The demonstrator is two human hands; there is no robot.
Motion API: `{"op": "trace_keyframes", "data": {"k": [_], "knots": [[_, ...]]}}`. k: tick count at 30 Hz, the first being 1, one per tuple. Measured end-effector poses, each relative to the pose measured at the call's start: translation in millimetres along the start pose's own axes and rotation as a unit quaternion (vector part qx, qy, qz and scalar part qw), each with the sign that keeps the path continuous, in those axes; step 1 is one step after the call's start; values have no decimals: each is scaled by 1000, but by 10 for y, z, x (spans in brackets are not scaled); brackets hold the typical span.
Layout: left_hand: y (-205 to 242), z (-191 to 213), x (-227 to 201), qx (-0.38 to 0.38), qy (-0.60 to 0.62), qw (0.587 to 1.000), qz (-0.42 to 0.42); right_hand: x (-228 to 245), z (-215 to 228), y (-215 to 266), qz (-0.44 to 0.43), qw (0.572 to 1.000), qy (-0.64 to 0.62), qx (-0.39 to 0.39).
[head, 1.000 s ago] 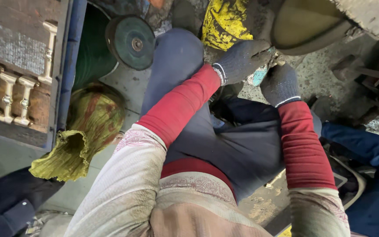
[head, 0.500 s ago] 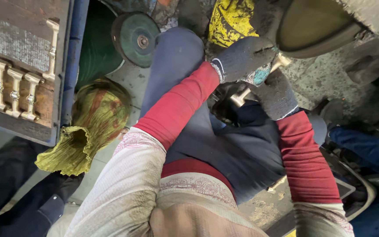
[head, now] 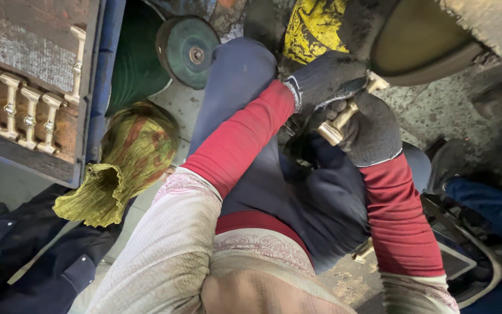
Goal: The person is sitting on the floor, polishing small brass-colored metal objects using a grinding machine. They hold each object against the spinning wheel to smooth its surface, then place it into a nearby tray.
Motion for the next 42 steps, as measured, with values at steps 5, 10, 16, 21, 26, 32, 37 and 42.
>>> {"op": "trace_keyframes", "data": {"k": [5,10,16,21,26,32,37,42], "knots": [[-199,137,206,18,26,998,-58,54,94,-19,4,1000,-12,-14],[-293,277,199,-65,-579,742,-331,153,-17,-124,22,998,57,10],[59,270,307,-20,-658,665,-353,-147,-199,216,15,999,48,18],[254,47,316,45,-700,657,-275,-511,-230,791,45,995,39,77],[401,-266,288,196,-24,964,-178,-542,-254,641,16,999,40,33],[563,-385,9,168,-101,951,-240,-387,-415,611,126,815,555,-104],[427,-242,174,170,-110,963,-176,-207,-319,462,99,573,808,-98],[-3,-79,406,213,108,957,-167,124,-94,312,90,319,929,-166]]}}
Point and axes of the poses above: each hand's wrist, its own y-axis away from the middle knuckle, its own z-axis out of the back of the hand, x = y × z, the point moved 2 cm from there along -y, towards the middle knuckle, and after that the axes turned 15 degrees about x, right-handed, at the moved point
